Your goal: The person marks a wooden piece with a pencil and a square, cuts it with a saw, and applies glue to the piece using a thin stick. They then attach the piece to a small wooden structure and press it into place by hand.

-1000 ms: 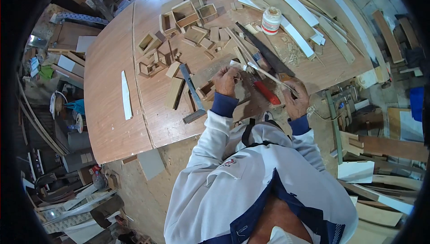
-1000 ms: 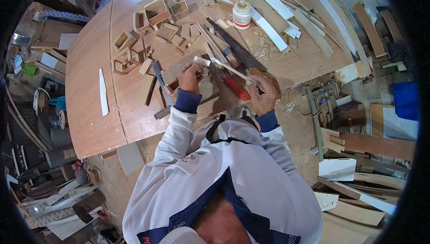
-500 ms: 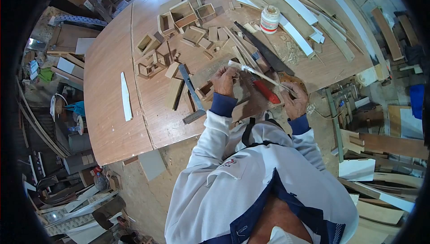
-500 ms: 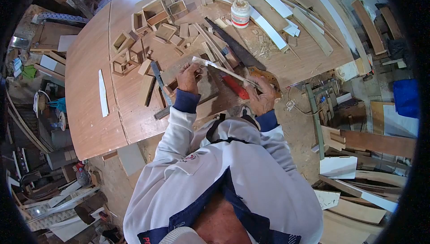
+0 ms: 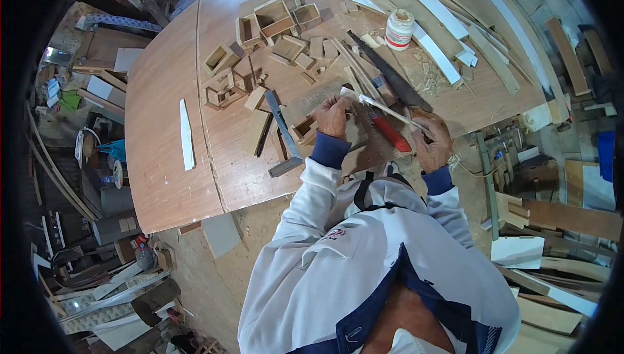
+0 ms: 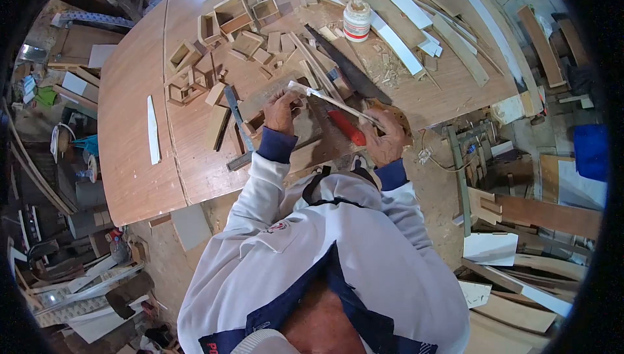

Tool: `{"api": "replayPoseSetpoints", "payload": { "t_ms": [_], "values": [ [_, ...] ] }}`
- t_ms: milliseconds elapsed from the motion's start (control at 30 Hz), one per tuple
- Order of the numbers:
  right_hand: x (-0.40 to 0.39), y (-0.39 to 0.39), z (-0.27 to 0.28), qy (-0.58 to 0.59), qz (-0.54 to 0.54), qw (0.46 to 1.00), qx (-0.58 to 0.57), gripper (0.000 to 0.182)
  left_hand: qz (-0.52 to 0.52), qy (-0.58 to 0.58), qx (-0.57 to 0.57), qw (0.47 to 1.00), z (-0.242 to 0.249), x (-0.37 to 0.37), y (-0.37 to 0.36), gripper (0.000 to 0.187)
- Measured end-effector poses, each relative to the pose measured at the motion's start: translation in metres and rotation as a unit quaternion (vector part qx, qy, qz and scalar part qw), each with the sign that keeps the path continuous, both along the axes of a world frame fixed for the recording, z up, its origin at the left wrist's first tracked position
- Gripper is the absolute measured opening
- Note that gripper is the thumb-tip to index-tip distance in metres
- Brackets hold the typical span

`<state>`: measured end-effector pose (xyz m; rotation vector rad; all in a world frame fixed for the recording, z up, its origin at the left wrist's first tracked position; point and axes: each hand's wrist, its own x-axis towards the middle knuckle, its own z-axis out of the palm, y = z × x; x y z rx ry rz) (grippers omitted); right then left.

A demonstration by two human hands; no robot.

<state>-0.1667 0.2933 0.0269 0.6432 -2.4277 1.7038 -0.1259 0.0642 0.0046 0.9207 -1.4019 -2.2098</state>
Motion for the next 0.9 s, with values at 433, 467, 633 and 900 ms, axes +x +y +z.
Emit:
{"api": "replayPoseSetpoints", "payload": {
  "t_ms": [433, 467, 633, 900],
  "values": [
    [-0.004, 0.008, 0.0, 0.052, 0.02, 0.997, 0.048, 0.015, -0.008, -0.004, -0.005, 1.0, 0.004, 0.0, 0.003, 0.003],
    [-0.004, 0.01, -0.006, 0.031, 0.028, 0.998, 0.036, 0.015, -0.002, -0.012, -0.007, 1.0, 0.004, 0.0, 0.003, 0.003],
    [-0.003, 0.013, -0.016, -0.076, 0.021, 0.996, -0.034, 0.015, -0.011, 0.0, 0.005, 1.0, -0.003, 0.001, 0.0, 0.004],
    [0.002, 0.009, -0.008, -0.121, 0.012, 0.992, 0.018, 0.02, -0.006, 0.007, 0.004, 1.0, -0.002, 0.001, 0.001, 0.004]
  ]
}}
